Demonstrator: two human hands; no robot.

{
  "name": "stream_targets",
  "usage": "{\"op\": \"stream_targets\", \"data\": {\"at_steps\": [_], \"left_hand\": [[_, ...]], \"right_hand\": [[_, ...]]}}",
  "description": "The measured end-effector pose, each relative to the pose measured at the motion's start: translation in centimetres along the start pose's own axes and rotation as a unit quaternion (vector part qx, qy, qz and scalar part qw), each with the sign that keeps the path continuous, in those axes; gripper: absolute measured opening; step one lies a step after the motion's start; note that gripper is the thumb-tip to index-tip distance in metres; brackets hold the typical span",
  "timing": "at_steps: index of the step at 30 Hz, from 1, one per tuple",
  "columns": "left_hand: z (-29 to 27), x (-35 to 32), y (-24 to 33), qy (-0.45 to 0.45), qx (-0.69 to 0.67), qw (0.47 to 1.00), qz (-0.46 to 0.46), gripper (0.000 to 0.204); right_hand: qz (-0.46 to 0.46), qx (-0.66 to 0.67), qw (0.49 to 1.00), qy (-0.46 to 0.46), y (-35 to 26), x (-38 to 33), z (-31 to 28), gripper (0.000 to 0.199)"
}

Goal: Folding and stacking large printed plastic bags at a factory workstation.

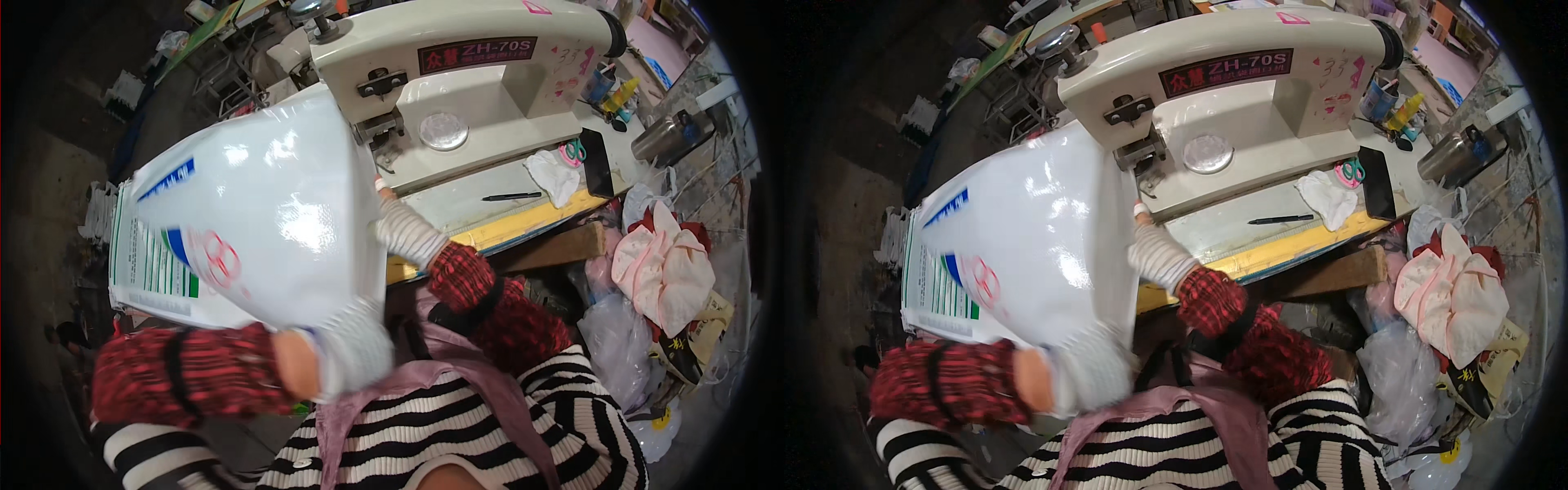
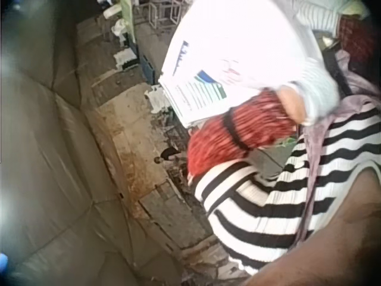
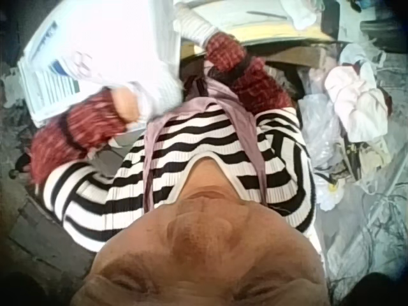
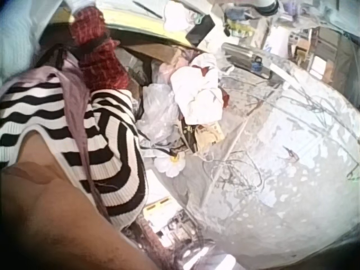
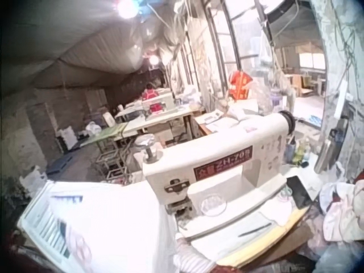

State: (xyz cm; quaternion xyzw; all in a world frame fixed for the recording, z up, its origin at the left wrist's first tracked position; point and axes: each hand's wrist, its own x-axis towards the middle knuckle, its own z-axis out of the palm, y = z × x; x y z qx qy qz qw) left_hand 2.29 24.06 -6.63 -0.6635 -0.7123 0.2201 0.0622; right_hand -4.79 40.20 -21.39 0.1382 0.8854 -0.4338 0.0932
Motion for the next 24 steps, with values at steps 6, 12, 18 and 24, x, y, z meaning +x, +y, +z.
{"op": "stream_targets", "data": {"at_steps": [6,12,18,24], "left_hand": [[-4.3,3.1,-2.1,-0.221,-0.289,0.902,0.230,0.015],[0.3,-0.1,-12.5,-0.248,-0.323,0.912,0.054,0.025],[-3.9,6.8,-3.1,-0.437,-0.158,0.885,0.028,0.026],[-4.9,5.3,-5.6,-0.320,-0.165,0.918,0.164,0.019]], "right_hand": [[0.038,-0.138,0.985,-0.091,-4.5,-5.8,-2.1,0.057],[0.015,-0.192,0.981,-0.017,-5.9,-1.0,-3.0,0.064],[-0.038,-0.071,0.997,-0.003,-1.5,1.3,-0.7,0.067],[0.020,-0.191,0.978,-0.081,-3.4,-3.5,-1.9,0.072]]}}
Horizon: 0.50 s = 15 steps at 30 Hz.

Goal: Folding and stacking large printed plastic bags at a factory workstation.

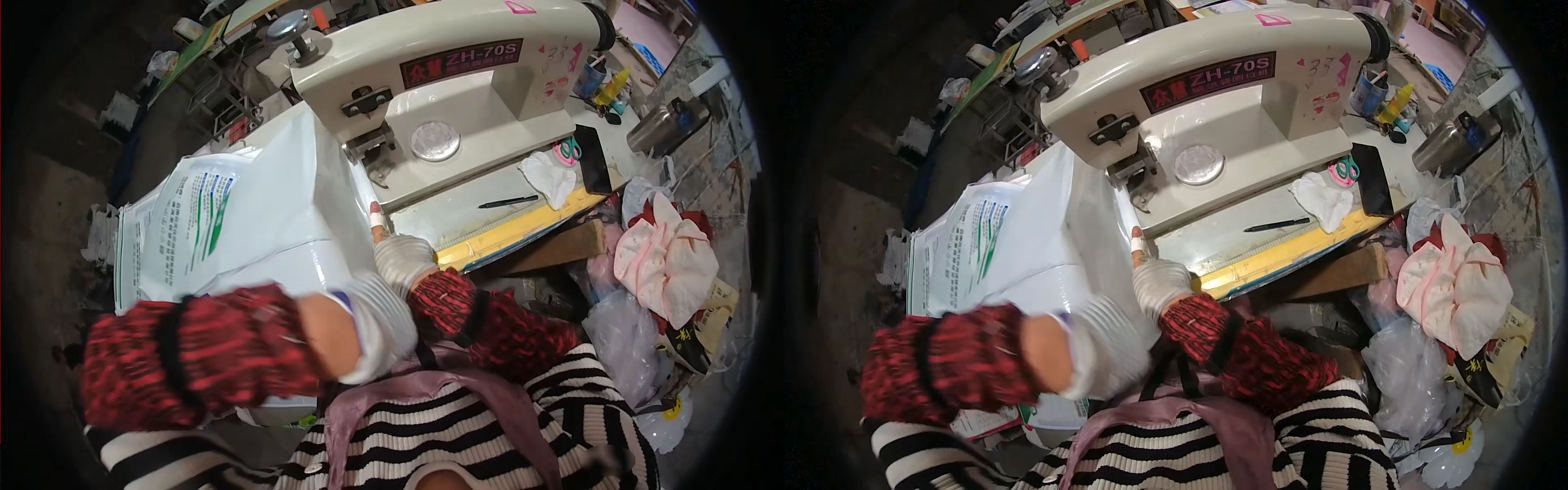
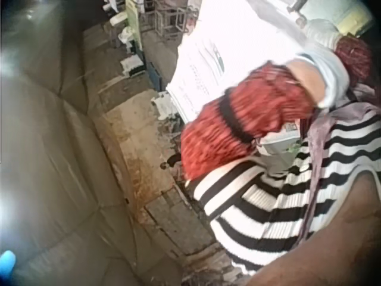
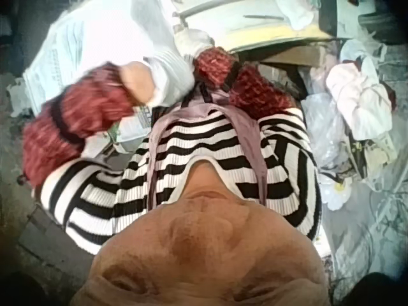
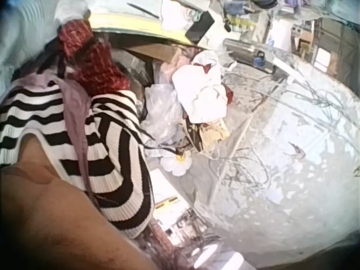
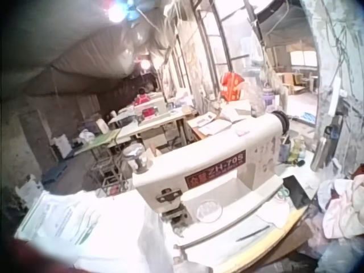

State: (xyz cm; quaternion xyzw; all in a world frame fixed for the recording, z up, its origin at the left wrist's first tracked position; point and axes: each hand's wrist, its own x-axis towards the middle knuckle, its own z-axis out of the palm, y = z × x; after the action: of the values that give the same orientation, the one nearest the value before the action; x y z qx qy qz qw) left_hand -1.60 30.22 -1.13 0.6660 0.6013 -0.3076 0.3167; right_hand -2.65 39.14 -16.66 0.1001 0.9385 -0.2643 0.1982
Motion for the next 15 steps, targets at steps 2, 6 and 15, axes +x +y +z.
{"op": "stream_targets", "data": {"at_steps": [2,6,15], "left_hand": [[-3.2,-3.9,-3.0,-0.070,-0.032,0.996,-0.037,0.027],[1.2,-0.7,-6.3,0.081,-0.168,0.982,0.010,0.025],[-1.5,-2.2,-4.0,0.030,-0.123,0.991,-0.037,0.031]], "right_hand": [[-0.018,0.014,0.999,0.032,0.1,1.7,-0.4,0.077],[0.040,-0.029,0.999,0.009,-0.6,4.2,-4.1,0.072],[0.041,-0.026,0.998,-0.026,-0.9,1.3,-2.4,0.080]]}}
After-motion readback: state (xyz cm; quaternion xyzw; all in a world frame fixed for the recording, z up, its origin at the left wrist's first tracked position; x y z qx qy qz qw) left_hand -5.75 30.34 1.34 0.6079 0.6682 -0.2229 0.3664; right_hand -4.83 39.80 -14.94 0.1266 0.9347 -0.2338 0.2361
